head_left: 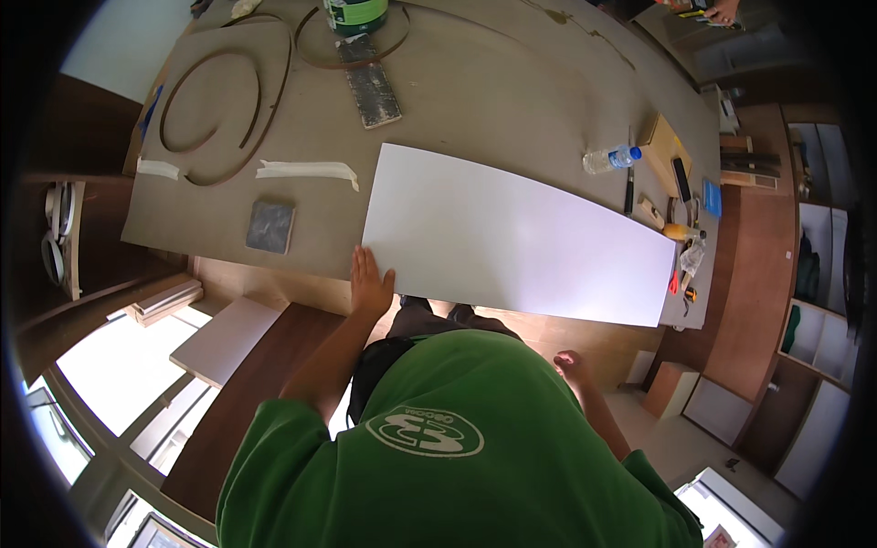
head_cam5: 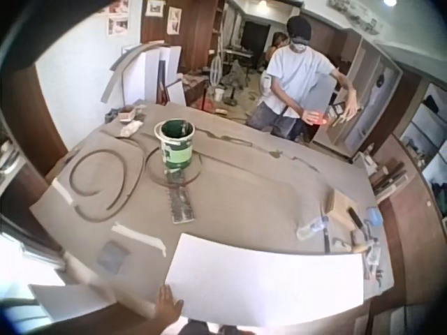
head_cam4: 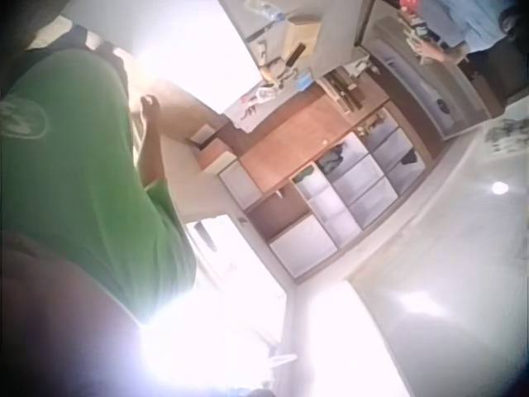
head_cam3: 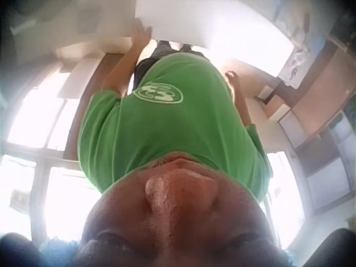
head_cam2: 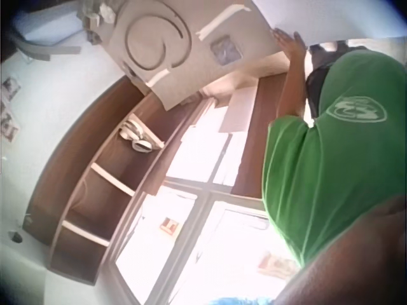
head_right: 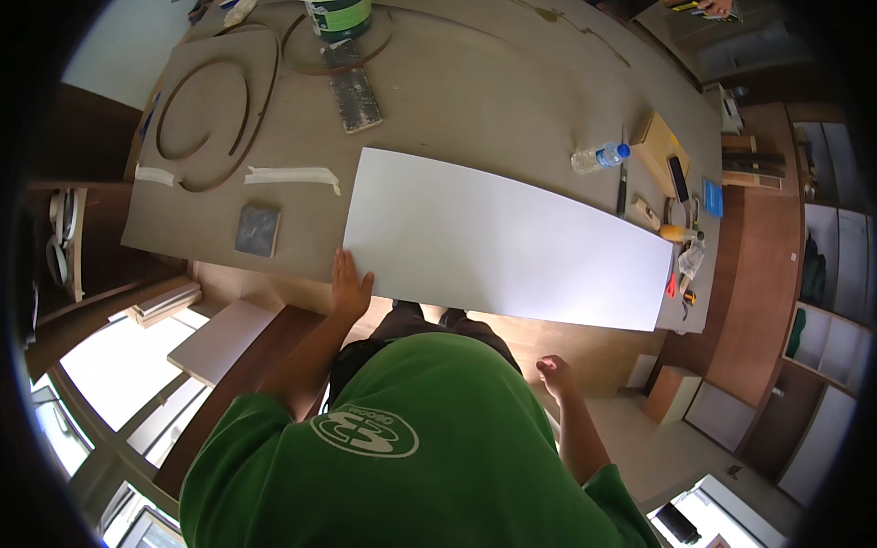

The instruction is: The person marks a white board using a ruler and a knife, then carries the board to a cabinet and places it inside. They then return to a work table, pick up another board, and lift a large wood-grain board.

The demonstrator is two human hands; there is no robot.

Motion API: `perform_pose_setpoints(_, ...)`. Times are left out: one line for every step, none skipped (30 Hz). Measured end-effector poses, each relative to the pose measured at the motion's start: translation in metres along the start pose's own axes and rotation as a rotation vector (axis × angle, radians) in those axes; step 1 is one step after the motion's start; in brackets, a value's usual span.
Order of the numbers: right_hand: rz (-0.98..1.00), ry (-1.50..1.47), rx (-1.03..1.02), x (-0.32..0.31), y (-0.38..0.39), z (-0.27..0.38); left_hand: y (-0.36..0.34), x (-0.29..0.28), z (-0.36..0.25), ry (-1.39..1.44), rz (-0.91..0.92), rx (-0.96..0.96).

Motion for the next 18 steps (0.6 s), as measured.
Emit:
perform_pose_setpoints(-0.006,-0.01,0.008,0.001,-0.001,0.001,0.013,0.0,0.006,0.031,0.022,-0.012)
perform_pose_setpoints(0.011,0.008,0.03,0.004,-0.002,0.001,0.023,-0.001,0.011,0.028,0.031,-0.001)
perform_pose_setpoints(0.026,0.025,0.055,0.004,-0.002,0.0,0.032,-0.003,0.018,0.081,0.059,-0.042)
perform_pose_setpoints(0.029,0.039,0.076,0.005,-0.006,-0.001,0.038,-0.005,0.022,0.135,0.085,-0.082)
perform_pose_setpoints(0.016,0.026,0.085,0.004,-0.009,-0.003,0.044,-0.007,0.024,0.134,0.096,-0.066)
perform_pose_setpoints(0.007,0.08,0.049,0.002,-0.015,-0.008,0.049,-0.009,0.024,0.173,0.097,-0.088)
perform_pose_setpoints(-0.003,0.136,0.014,0.0,-0.02,-0.012,0.053,-0.01,0.027,0.213,0.099,-0.11)
perform_pose_setpoints(0.005,0.139,0.011,-0.002,-0.026,-0.019,0.054,-0.012,0.032,0.25,0.102,-0.166)
perform_pose_setpoints(-0.016,0.123,0.024,-0.005,-0.03,-0.021,0.054,-0.012,0.033,0.285,0.104,-0.221)
perform_pose_setpoints(-0.003,0.141,0.003,-0.005,-0.032,-0.018,0.056,-0.024,0.02,0.328,0.058,-0.302)
perform_pose_setpoints(0.009,0.159,-0.016,-0.005,-0.033,-0.017,0.052,-0.016,0.03,0.426,0.07,-0.391)
perform_pose_setpoints(-0.004,0.15,-0.022,-0.006,-0.036,-0.003,0.048,-0.013,0.054,0.486,-0.113,-0.273)
perform_pose_setpoints(-0.001,0.176,-0.021,-0.008,-0.032,-0.004,0.043,-0.008,0.054,0.73,-0.027,-0.53)
perform_pose_setpoints(0.031,0.209,-0.078,-0.004,-0.034,0.021,0.035,0.005,0.109,1.026,-0.066,-0.682)
perform_pose_setpoints(0.004,0.196,-0.055,-0.009,-0.032,0.015,0.03,0.015,0.1,1.027,-0.028,-0.668)
perform_pose_setpoints(-0.002,0.206,-0.053,-0.011,-0.029,0.01,0.029,0.016,0.092,1.12,-0.03,-0.788)
perform_pose_setpoints(-0.007,0.218,-0.051,-0.016,-0.026,0.005,0.029,0.022,0.081,1.208,-0.032,-0.913)
perform_pose_setpoints(0.006,0.226,-0.06,-0.021,-0.026,0.006,0.026,0.025,0.08,1.203,-0.022,-0.901)
Point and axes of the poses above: each hand's wrist, its own y-axis away from the middle knuckle, its own x-axis out of the palm, z = x × y, the point moved 4 cm from there along -y, towards the middle knuckle
